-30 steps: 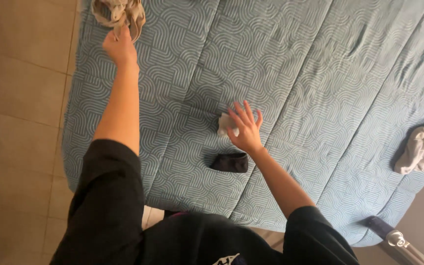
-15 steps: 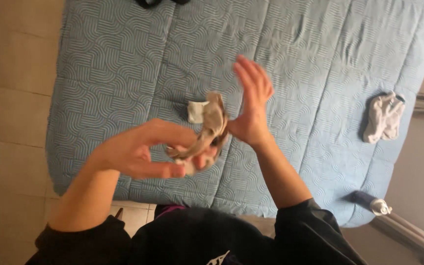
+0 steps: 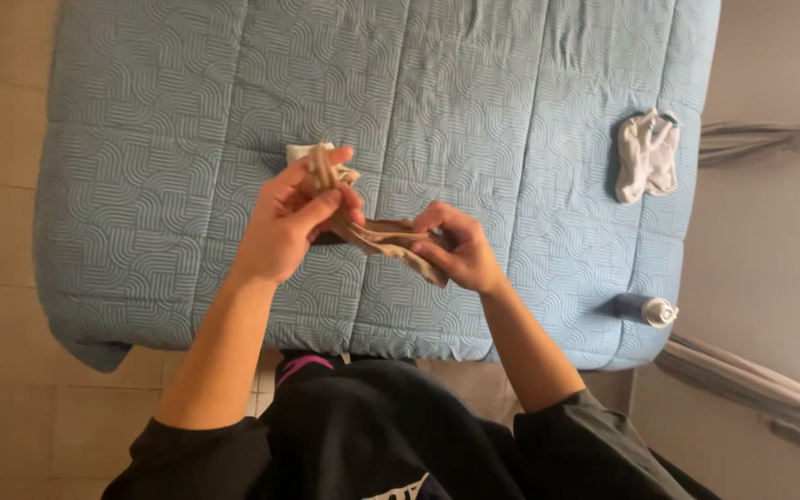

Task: The person folds several pieces of underwear and socks on a bed. They pick up each item, unfold it, fold it neatly, and place it on the bed. The items include black, beige, and white underwear and black socks.

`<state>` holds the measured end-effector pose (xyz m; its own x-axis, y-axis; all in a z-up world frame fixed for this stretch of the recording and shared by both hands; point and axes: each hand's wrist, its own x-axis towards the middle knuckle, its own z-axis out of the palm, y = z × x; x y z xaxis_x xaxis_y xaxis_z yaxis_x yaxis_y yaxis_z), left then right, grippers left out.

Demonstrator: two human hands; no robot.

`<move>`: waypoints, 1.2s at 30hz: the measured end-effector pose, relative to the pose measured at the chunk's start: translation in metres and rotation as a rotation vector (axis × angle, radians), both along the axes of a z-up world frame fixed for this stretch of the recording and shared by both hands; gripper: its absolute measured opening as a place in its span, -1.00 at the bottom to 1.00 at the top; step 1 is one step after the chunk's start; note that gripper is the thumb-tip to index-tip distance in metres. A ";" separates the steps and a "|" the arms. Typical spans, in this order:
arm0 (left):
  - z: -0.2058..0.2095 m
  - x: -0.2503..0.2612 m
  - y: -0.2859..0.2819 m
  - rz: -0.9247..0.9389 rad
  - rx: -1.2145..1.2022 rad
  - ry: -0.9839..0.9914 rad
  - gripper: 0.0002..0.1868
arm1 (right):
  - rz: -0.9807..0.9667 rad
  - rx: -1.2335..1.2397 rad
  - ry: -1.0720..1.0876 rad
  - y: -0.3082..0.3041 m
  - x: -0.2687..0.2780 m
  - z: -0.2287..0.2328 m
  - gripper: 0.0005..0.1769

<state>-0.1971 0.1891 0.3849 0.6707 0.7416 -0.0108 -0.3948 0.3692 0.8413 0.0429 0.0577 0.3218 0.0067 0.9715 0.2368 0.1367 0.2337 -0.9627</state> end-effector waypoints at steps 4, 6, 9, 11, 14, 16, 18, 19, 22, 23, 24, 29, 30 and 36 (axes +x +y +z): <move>-0.030 0.002 -0.027 0.099 -0.153 -0.035 -0.79 | -0.025 0.018 -0.119 -0.031 0.011 0.038 -0.73; -0.022 0.006 -0.045 0.121 -0.245 -0.062 -0.86 | -0.007 0.033 -0.166 -0.044 0.013 0.056 -0.75; -0.035 0.017 -0.072 0.208 -0.286 -0.067 -0.56 | 0.071 0.022 -0.222 -0.057 0.006 0.088 -0.82; -0.029 0.023 -0.084 0.239 -0.288 -0.070 -0.55 | 0.101 0.001 -0.254 -0.064 0.002 0.111 -0.85; -0.029 0.028 -0.096 0.244 -0.305 -0.080 -0.52 | 0.125 -0.072 -0.250 -0.076 0.005 0.119 -0.86; -0.025 0.031 -0.102 0.219 -0.318 -0.088 -0.48 | 0.120 -0.122 -0.215 -0.081 0.008 0.115 -0.87; -0.014 0.034 -0.109 0.206 -0.330 -0.057 -0.30 | 0.109 -0.140 -0.154 -0.084 0.010 0.113 -0.83; -0.015 0.033 -0.112 0.202 -0.335 -0.053 -0.30 | 0.104 -0.145 -0.152 -0.087 0.009 0.109 -0.83; -0.011 0.031 -0.116 0.166 -0.351 -0.042 -0.17 | 0.032 -0.125 0.026 -0.091 0.014 0.094 -0.77; -0.007 0.030 -0.118 0.152 -0.418 -0.038 -0.26 | -0.035 -0.146 0.047 -0.092 0.018 0.085 -0.77; -0.003 0.028 -0.122 0.142 -0.486 -0.033 -0.34 | -0.099 -0.169 0.068 -0.095 0.021 0.075 -0.77; -0.038 0.040 -0.120 0.317 -0.745 0.051 -0.73 | -0.046 -0.218 0.002 -0.109 0.006 0.060 -0.85; -0.047 0.043 -0.122 0.374 -0.749 0.105 -0.72 | -0.058 -0.237 -0.033 -0.112 -0.001 0.060 -0.88; -0.092 0.036 -0.120 0.589 0.236 0.602 -0.89 | -0.185 -0.278 -0.171 -0.136 -0.027 0.066 -0.93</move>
<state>-0.1615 0.0692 0.2933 0.1078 0.9933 -0.0421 0.0698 0.0347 0.9970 0.0160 -0.0783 0.3876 0.1716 0.9849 -0.0230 0.3167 -0.0773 -0.9454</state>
